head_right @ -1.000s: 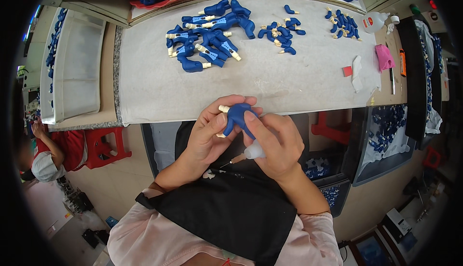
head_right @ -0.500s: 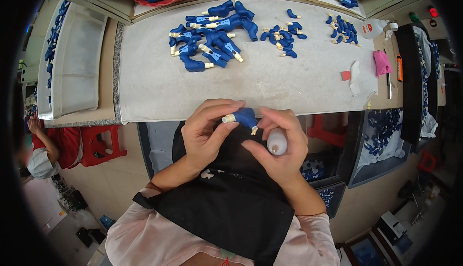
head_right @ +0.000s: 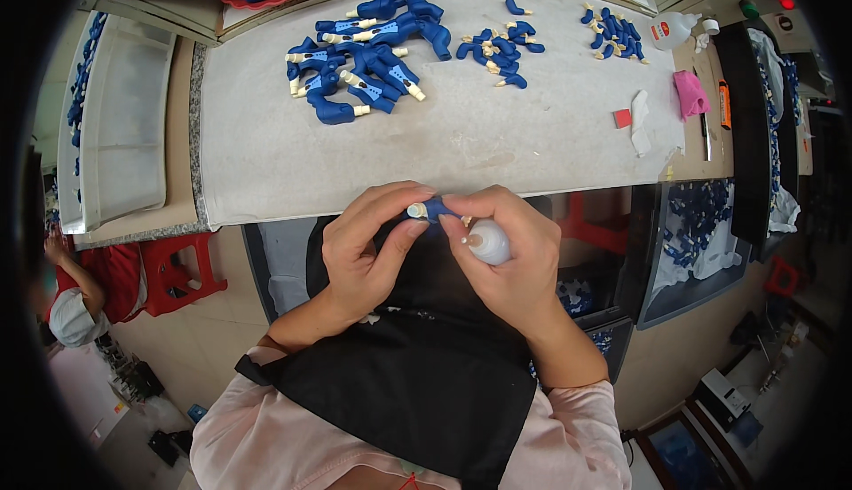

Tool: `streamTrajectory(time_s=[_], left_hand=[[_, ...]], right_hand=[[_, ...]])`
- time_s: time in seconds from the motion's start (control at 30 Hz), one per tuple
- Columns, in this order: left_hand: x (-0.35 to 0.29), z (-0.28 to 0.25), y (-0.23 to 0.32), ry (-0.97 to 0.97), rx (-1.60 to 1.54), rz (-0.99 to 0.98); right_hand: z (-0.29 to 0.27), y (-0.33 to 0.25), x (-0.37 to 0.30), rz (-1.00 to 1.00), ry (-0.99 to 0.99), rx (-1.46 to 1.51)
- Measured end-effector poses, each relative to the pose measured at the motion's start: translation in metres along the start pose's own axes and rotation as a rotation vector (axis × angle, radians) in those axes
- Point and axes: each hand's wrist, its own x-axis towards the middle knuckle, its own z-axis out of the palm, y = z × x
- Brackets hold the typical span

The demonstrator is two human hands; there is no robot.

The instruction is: Apply adhesive or precise assembly steps to small blue and white toy/electronic components on a factory workstation.

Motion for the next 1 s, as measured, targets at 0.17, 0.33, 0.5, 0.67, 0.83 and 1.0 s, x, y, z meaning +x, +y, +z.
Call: streamTrajectory(time_s=[0.17,0.33,0.5,0.67,0.83,1.0], left_hand=[[0.000,0.002,0.002,0.014,0.071,0.066],[-0.002,0.003,-0.001,0.006,0.071,0.131],[0.000,0.002,-0.006,-0.021,0.065,0.185],[0.004,-0.003,-0.015,-0.087,0.032,0.149],[0.001,0.004,-0.006,-0.032,-0.252,-0.042],[-0.005,0.012,-0.012,0.097,-0.773,-0.204]], right_hand=[[0.000,0.005,-0.002,-0.134,-0.015,-0.005],[-0.001,0.003,-0.002,-0.172,-0.030,-0.050],[0.000,0.007,-0.003,-0.221,-0.031,-0.088],[0.007,0.017,-0.003,-0.231,0.018,-0.053],[0.021,0.028,0.002,-0.434,0.221,-0.127],[0.025,0.029,-0.007,-0.600,0.242,-0.226]])
